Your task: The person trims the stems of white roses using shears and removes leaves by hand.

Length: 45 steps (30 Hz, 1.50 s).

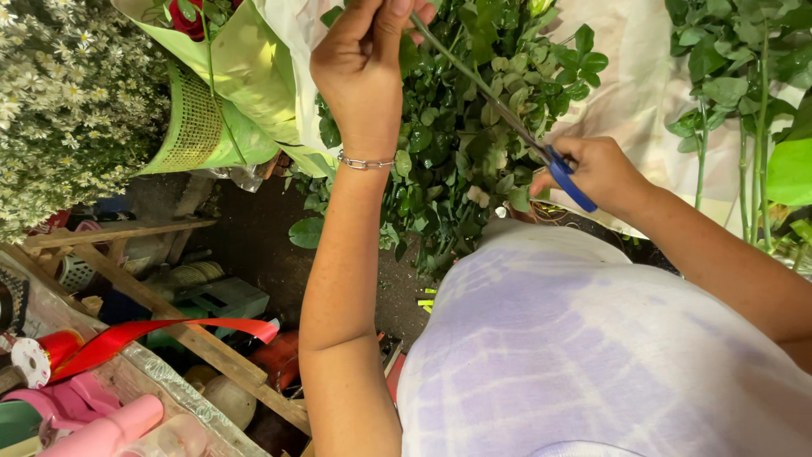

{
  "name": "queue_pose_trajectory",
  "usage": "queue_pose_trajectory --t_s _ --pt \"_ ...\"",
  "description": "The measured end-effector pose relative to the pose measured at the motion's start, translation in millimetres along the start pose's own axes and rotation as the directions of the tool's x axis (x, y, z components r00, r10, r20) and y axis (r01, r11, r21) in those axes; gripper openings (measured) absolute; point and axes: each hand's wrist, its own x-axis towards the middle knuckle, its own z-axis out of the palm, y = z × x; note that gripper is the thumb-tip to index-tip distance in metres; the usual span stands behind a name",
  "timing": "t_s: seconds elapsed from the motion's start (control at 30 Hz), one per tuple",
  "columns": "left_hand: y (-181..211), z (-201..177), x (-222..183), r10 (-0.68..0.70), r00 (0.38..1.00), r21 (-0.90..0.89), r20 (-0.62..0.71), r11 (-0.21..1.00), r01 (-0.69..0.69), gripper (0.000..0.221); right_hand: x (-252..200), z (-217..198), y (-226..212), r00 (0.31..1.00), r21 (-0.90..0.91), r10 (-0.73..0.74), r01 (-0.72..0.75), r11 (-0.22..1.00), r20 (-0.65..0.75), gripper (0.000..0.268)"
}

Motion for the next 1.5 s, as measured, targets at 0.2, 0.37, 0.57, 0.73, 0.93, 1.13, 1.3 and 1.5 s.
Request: queue_pose_trajectory --t_s 0.2,0.37,0.57,0.73,0.93,1.13,1.3,1.5 --pt "1.1 11.0 -15.0 -0.038 0.999 0.002 0.03 0.999 0.038 0.009 6.1 -0.1 27.5 0.98 -0.128 -0.196 0.193 0.973 -0.016 0.043" --pt "5.3 26.8 -23.0 -0.115 0.992 -0.051 0.056 0.992 0.118 0.016 4.8 0.2 8.0 0.995 -0.102 -0.102 0.103 0.989 0.02 0.032" --pt "-4.0 19.9 -31.5 -0.103 0.995 0.262 -0.002 0.96 0.099 0.008 -5.2 -1.6 18.7 0.997 0.141 0.055 -0.046 0.989 -0.062 0.024" --pt "-12.4 25.2 -40.0 -0.045 0.999 0.505 0.005 0.863 0.036 0.017 -7.7 -3.2 -2.6 0.999 -0.119 -0.005 0.009 0.993 0.038 0.048" --pt "-0.2 39.6 -42.8 -0.021 0.999 0.452 0.034 0.892 0.003 0.027 2.4 4.9 -1.7 0.984 0.077 -0.166 0.171 0.982 -0.067 0.027" --pt "-18.4 34.2 -55.0 -0.168 0.986 0.406 0.025 0.902 0.143 0.023 -8.1 6.7 11.3 0.941 -0.089 -0.262 0.249 0.965 -0.213 0.036" --pt "-53.8 58.9 -101.6 -0.044 0.999 0.47 -0.023 0.881 0.05 0.023 -7.9 12.1 21.6 0.799 -0.207 -0.374 0.312 0.927 -0.471 0.045" --pt "-63.1 80.9 -144.2 -0.443 0.892 0.248 0.087 0.877 0.411 0.02 -3.5 37.7 115.8 0.815 0.416 -0.215 0.479 0.773 -0.538 0.031"
